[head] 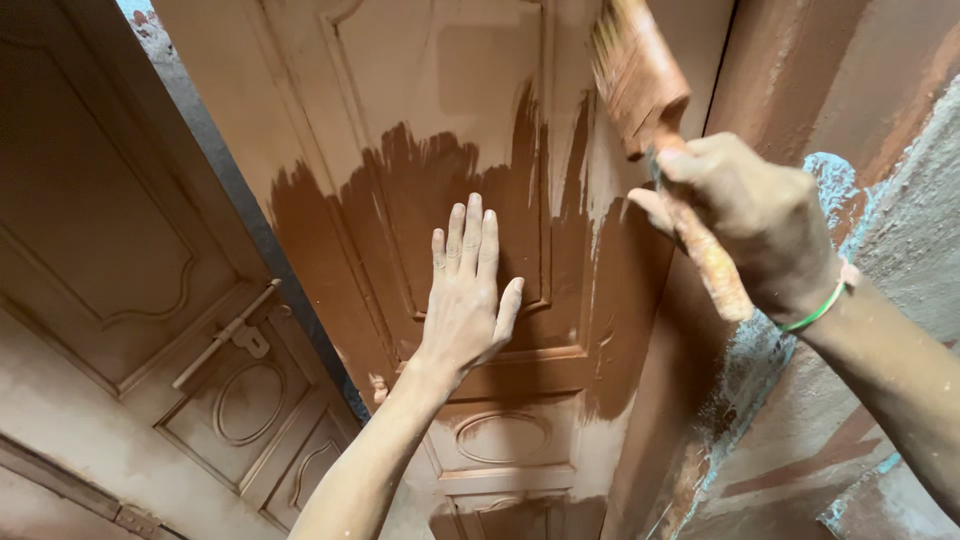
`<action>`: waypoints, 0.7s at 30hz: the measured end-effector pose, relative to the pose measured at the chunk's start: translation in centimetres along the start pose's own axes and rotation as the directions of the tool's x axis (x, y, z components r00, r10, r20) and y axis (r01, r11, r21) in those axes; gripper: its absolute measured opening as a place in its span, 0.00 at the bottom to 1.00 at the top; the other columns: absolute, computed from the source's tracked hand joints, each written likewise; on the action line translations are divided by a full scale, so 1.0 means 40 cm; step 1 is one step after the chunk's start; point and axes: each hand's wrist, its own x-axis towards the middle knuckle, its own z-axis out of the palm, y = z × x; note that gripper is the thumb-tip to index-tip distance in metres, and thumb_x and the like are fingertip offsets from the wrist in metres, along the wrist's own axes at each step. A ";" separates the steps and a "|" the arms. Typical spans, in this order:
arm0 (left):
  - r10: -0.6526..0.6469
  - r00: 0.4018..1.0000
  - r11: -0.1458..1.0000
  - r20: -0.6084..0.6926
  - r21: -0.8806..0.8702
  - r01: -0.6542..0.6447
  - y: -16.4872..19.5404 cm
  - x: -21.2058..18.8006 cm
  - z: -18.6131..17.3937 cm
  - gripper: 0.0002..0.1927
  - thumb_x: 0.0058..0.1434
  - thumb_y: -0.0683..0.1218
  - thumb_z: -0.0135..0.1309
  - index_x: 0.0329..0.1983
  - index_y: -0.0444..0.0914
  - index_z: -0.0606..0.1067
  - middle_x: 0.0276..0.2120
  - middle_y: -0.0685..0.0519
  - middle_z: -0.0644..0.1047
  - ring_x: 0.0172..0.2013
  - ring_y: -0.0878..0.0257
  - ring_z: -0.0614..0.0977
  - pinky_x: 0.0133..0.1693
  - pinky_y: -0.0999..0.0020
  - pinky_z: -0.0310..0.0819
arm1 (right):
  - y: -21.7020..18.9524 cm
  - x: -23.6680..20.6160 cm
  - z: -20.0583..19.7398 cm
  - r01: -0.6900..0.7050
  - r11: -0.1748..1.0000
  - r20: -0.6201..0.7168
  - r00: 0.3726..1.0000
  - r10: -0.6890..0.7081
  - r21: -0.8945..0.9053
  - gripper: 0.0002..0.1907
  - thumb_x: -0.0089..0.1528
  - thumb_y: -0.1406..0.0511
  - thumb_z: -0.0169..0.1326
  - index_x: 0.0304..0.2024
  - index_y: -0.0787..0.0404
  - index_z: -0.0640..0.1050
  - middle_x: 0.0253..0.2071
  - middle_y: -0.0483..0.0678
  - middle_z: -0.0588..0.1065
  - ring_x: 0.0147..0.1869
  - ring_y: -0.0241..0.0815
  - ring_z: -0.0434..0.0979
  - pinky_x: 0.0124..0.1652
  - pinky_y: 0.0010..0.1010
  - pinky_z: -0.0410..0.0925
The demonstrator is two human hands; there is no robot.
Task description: The person paints a wooden paneled door brown using a wide paintbrush, steadying the door with their free hand. They work across the upper panels and rails, then move down to coat the lower panels and edges of the door.
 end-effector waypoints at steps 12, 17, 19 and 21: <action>0.012 1.000 1.000 0.014 -0.016 -0.012 0.014 -0.010 -0.003 0.42 0.68 0.51 0.51 0.77 0.27 0.48 0.77 0.34 0.45 0.77 0.40 0.44 0.74 0.44 0.33 | -0.079 -0.119 0.092 -0.463 0.853 0.856 0.516 0.037 0.242 0.17 0.60 0.54 0.61 0.36 0.58 0.71 0.18 0.53 0.74 0.25 0.55 0.77 0.28 0.42 0.69; 0.007 1.000 1.000 0.015 -0.026 -0.007 0.019 0.003 0.006 0.42 0.68 0.51 0.51 0.77 0.27 0.48 0.77 0.34 0.45 0.77 0.39 0.44 0.74 0.43 0.33 | -0.019 -0.054 0.045 -0.249 0.944 0.392 0.908 0.150 0.215 0.14 0.62 0.56 0.60 0.39 0.59 0.74 0.24 0.48 0.75 0.22 0.43 0.76 0.23 0.33 0.69; 0.009 1.000 1.000 0.017 -0.017 -0.009 0.023 0.009 0.013 0.42 0.68 0.51 0.51 0.77 0.27 0.48 0.77 0.34 0.45 0.77 0.39 0.44 0.74 0.43 0.33 | 0.031 -0.022 0.040 -0.145 0.984 0.204 0.971 0.122 0.101 0.15 0.66 0.57 0.61 0.43 0.60 0.75 0.28 0.48 0.75 0.24 0.38 0.76 0.24 0.28 0.69; 0.007 1.000 1.000 0.017 -0.019 -0.007 0.023 0.009 0.016 0.42 0.68 0.51 0.51 0.77 0.27 0.48 0.77 0.34 0.45 0.77 0.39 0.44 0.74 0.43 0.33 | 0.066 -0.012 0.039 0.008 0.998 0.029 1.000 -0.007 -0.064 0.16 0.70 0.58 0.63 0.47 0.63 0.75 0.33 0.51 0.76 0.28 0.37 0.75 0.26 0.27 0.69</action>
